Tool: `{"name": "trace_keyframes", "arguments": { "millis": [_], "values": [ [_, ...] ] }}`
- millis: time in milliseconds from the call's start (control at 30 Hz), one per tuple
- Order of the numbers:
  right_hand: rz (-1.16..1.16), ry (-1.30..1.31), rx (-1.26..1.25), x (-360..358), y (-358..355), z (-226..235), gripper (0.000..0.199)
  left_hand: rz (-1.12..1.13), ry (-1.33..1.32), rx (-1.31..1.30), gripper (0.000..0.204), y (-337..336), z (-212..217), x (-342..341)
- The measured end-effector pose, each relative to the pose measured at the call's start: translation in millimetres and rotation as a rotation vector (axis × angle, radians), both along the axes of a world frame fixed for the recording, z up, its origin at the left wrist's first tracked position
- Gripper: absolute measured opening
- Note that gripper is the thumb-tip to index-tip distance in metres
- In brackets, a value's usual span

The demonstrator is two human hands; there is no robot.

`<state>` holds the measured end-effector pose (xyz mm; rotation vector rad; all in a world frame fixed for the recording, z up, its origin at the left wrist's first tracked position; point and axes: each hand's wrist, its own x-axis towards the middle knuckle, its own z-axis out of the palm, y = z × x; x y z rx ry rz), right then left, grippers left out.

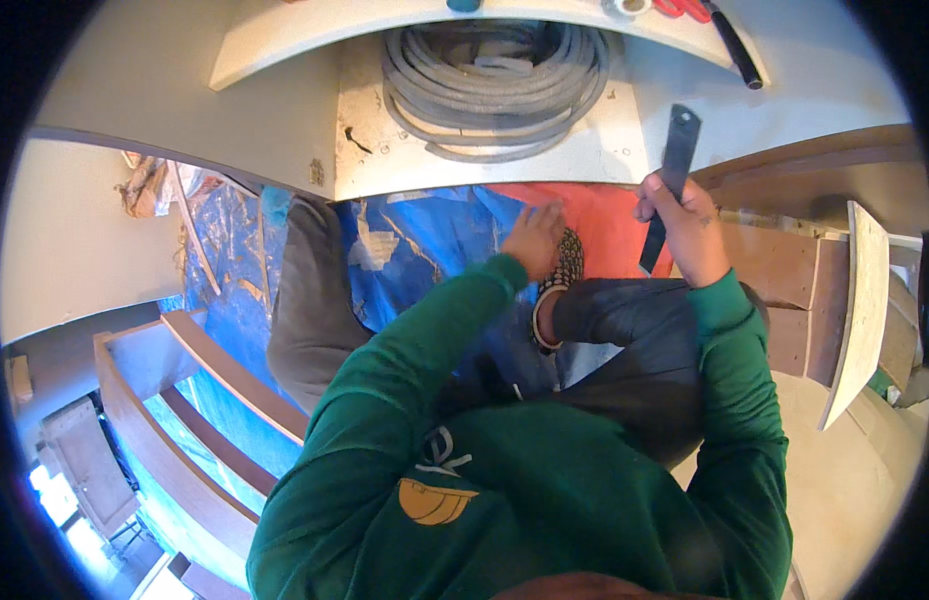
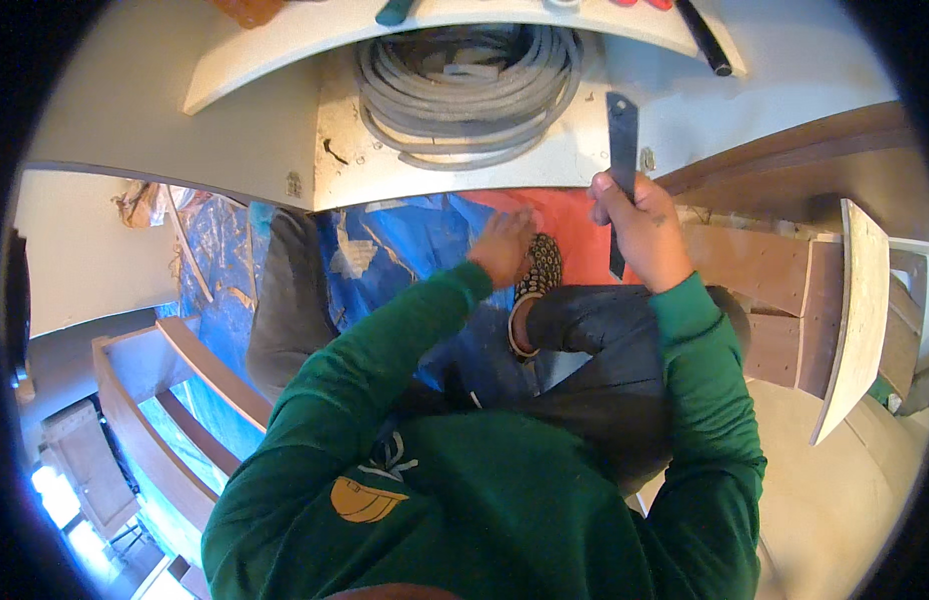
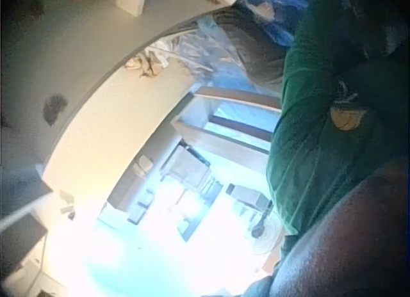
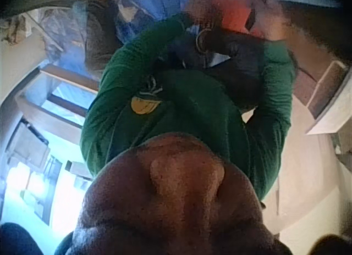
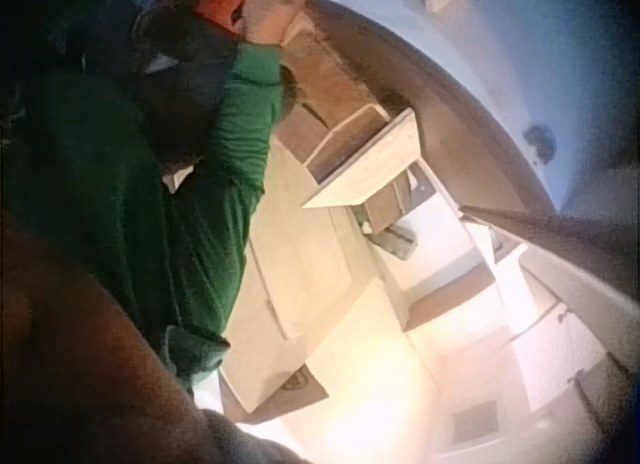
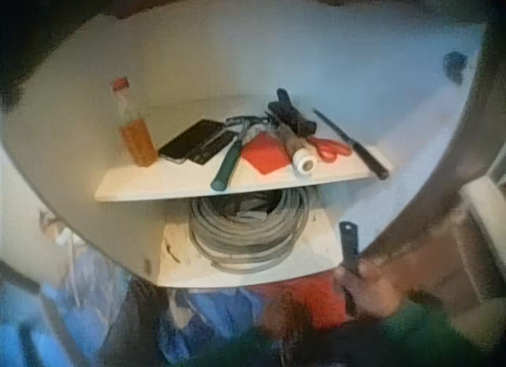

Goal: The person sits on the floor and uses a metal ruler to scrape and smooth the edges of a wooden cabinet. They repeatedly scrape along the bottom edge and side, occasionally repositioning the ruler and adjusting their posture.

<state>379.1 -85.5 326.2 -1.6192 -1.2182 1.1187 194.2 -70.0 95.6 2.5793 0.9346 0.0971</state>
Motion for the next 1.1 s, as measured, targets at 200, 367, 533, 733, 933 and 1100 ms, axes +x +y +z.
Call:
{"name": "trace_keyframes", "arguments": {
  "millis": [200, 367, 533, 733, 933, 1100],
  "values": [
    [0.095, -0.186, -0.002, -14, -3, 8, 0.019, -0.418, -0.208, -0.326, 0.036, -91, 79, -26],
    [0.127, -0.418, 0.176, -19, -5, 18, 0.023, -0.462, -0.403, -0.422, 0.036, -132, 122, -41],
    [0.119, -0.529, 0.120, 3, -3, 34, 0.031, -0.431, -0.442, -0.348, 0.029, -136, 160, -59],
    [0.327, -0.748, -0.068, 33, 9, 65, 0.038, -0.439, -0.592, -0.430, 0.030, -140, 176, -81],
    [0.223, -0.822, -0.084, 73, 32, 26, 0.037, -0.407, -0.454, -0.539, 0.045, -144, 181, -77],
    [0.164, -0.643, -0.234, 85, 36, 9, 0.032, -0.368, -0.177, -0.516, 0.055, -153, 174, -55]
  ]
}}
